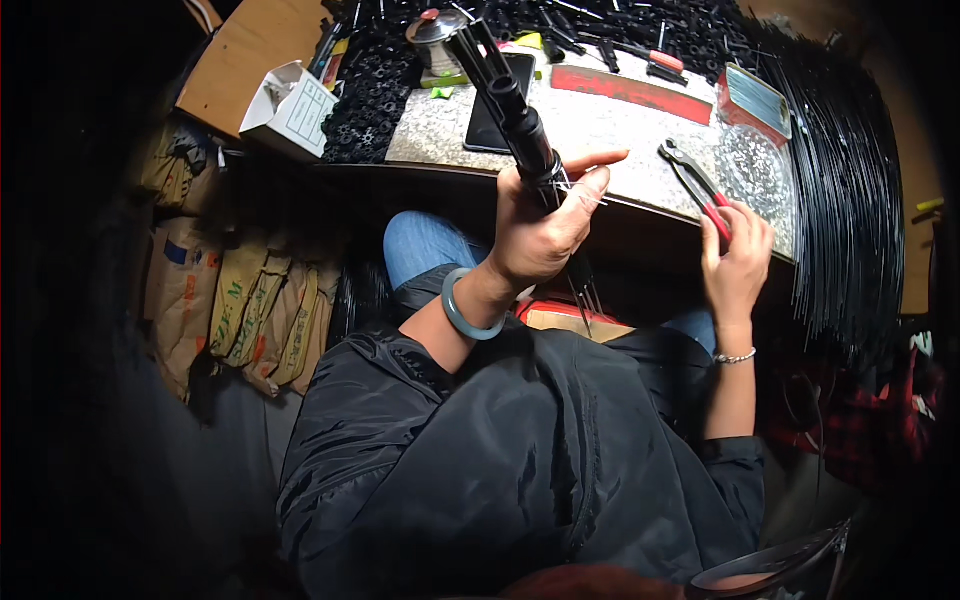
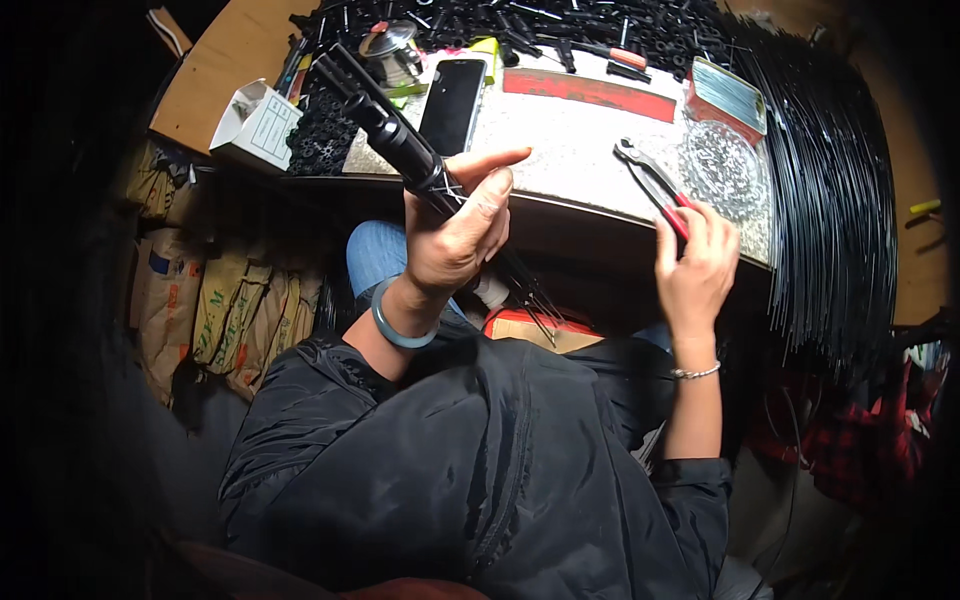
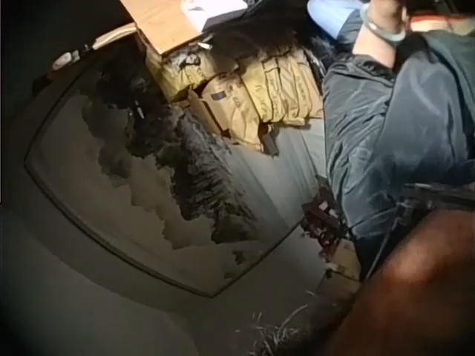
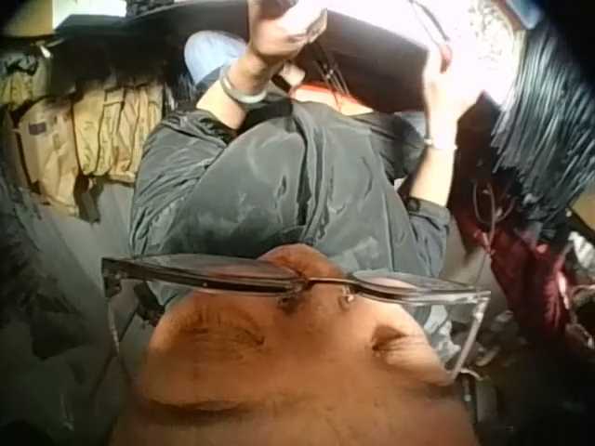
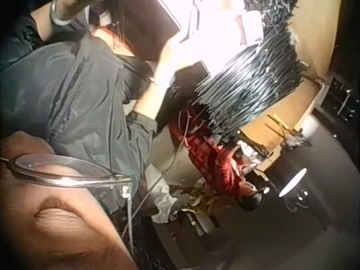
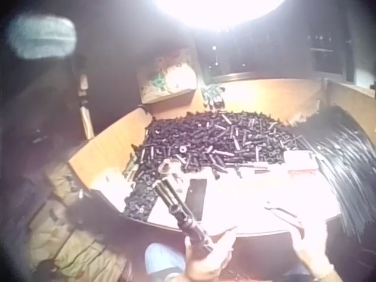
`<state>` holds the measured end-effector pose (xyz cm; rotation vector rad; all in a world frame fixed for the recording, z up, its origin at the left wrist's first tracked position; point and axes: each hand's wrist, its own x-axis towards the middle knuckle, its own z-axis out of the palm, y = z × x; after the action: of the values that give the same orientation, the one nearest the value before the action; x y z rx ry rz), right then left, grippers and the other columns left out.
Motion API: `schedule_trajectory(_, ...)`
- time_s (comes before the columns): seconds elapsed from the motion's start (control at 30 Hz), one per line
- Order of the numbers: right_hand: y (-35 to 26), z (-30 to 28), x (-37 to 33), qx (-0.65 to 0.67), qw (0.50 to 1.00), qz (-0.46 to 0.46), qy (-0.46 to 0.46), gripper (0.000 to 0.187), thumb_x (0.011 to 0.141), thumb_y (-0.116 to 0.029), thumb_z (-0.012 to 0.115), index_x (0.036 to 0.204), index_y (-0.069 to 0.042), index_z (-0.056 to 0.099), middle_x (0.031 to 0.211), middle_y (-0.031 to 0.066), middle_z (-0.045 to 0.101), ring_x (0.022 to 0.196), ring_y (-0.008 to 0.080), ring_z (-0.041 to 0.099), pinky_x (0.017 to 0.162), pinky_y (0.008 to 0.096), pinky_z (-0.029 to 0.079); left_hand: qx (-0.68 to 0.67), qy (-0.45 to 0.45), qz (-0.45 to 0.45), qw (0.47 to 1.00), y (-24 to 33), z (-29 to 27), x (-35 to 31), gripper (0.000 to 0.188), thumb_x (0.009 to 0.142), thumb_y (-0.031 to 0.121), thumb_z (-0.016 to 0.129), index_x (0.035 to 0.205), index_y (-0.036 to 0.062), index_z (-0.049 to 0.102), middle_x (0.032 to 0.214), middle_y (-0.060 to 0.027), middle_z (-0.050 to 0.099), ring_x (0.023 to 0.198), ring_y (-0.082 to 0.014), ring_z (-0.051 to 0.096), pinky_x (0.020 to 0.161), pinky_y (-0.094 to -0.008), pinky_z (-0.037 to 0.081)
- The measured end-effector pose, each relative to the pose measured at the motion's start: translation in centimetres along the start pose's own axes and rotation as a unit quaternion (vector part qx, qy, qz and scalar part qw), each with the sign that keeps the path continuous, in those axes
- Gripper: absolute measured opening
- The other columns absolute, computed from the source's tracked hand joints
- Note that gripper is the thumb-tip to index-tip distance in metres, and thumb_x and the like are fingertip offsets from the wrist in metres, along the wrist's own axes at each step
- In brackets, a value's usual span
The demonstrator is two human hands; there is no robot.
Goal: Assembling and crimping connectors onto black cables at a workbench.
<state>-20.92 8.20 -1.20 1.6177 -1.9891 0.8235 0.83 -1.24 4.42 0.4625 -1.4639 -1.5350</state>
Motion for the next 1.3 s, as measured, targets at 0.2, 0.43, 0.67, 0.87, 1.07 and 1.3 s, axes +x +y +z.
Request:
schedule_trajectory(0.2, 3.0, 1.6, -0.7, -0.044, 0.993, -0.008, -0.113, 0.017, 0.082, -0.019, 0.063, 0.090, -0.005, 0.056, 0.096, 0.0115, 0.053, 0.089, 0.0298, 0.053, 0.076, 0.0377, 0.045, -0.052, 0.031, -0.021, 0.998, 0.2, 0.2, -0.3, 0.021, 0.091, 0.001, 0.048, 0.107, -0.0052, 0.060, 0.050, 0.0065, 0.042, 0.037, -0.0002, 0.034, 0.036, -0.0180, 0.025)
schedule_trajectory(0.43, -1.1, -6.0, 1.6, 0.274, 0.953, -0.022, -0.125, 0.029, 0.065, -0.009, 0.076, 0.090, -0.004, 0.062, 0.087, 0.0102, 0.048, 0.076, 0.0192, 0.053, 0.063, 0.0257, 0.042, 0.031, 0.052, 0.001, 0.998, -0.8, -0.4, 0.0, 0.022, 0.091, 0.002, 0.049, 0.109, -0.0066, 0.059, 0.050, 0.0043, 0.045, 0.035, -0.0010, 0.036, 0.034, -0.0173, 0.027)
schedule_trajectory(0.67, -5.5, -9.9, 2.9, 0.039, 0.983, -0.168, -0.064, 0.029, 0.061, -0.016, 0.079, 0.088, -0.011, 0.067, 0.090, 0.0061, 0.052, 0.072, 0.0184, 0.055, 0.057, 0.0283, 0.045, 0.030, 0.120, -0.049, 0.991, -0.8, 0.3, 0.2, 0.014, 0.087, -0.001, 0.053, 0.083, -0.0012, 0.067, 0.061, 0.0068, 0.052, 0.050, 0.0015, 0.038, 0.045, -0.0187, 0.028)
schedule_trajectory(0.87, -6.1, -9.5, 2.9, -0.022, 0.971, -0.233, -0.045, 0.019, 0.074, -0.020, 0.070, 0.083, -0.006, 0.061, 0.090, 0.0080, 0.056, 0.066, 0.0192, 0.052, 0.054, 0.0297, 0.041, 0.007, 0.057, -0.002, 0.998, -2.1, -0.4, -0.3, 0.023, 0.088, -0.001, 0.053, 0.109, -0.0090, 0.059, 0.054, 0.0055, 0.046, 0.040, 0.0016, 0.036, 0.036, -0.0160, 0.024)
schedule_trajectory(1.07, -4.8, -10.4, 2.5, 0.345, 0.855, -0.043, -0.386, 0.016, 0.074, -0.002, 0.065, 0.074, -0.002, 0.049, 0.080, 0.0128, 0.059, 0.060, 0.0235, 0.058, 0.048, 0.0313, 0.046, -0.005, 0.038, -0.031, 0.999, 0.0, 0.0, -0.9, 0.012, 0.085, -0.003, 0.056, 0.075, -0.0045, 0.063, 0.074, -0.0026, 0.063, 0.059, 0.0003, 0.044, 0.052, -0.0201, 0.038)
schedule_trajectory(1.3, -5.5, -9.5, 0.3, 0.500, 0.708, 0.074, -0.493, 0.063, 0.070, 0.006, 0.067, 0.123, -0.002, 0.033, 0.078, 0.0067, 0.050, 0.064, 0.0188, 0.055, 0.055, 0.0318, 0.047, -0.033, 0.006, 0.026, 0.999, -0.2, 0.0, -1.2, 0.016, 0.086, -0.003, 0.056, 0.099, -0.0051, 0.065, 0.074, 0.0001, 0.062, 0.060, 0.0007, 0.045, 0.052, -0.0190, 0.040)
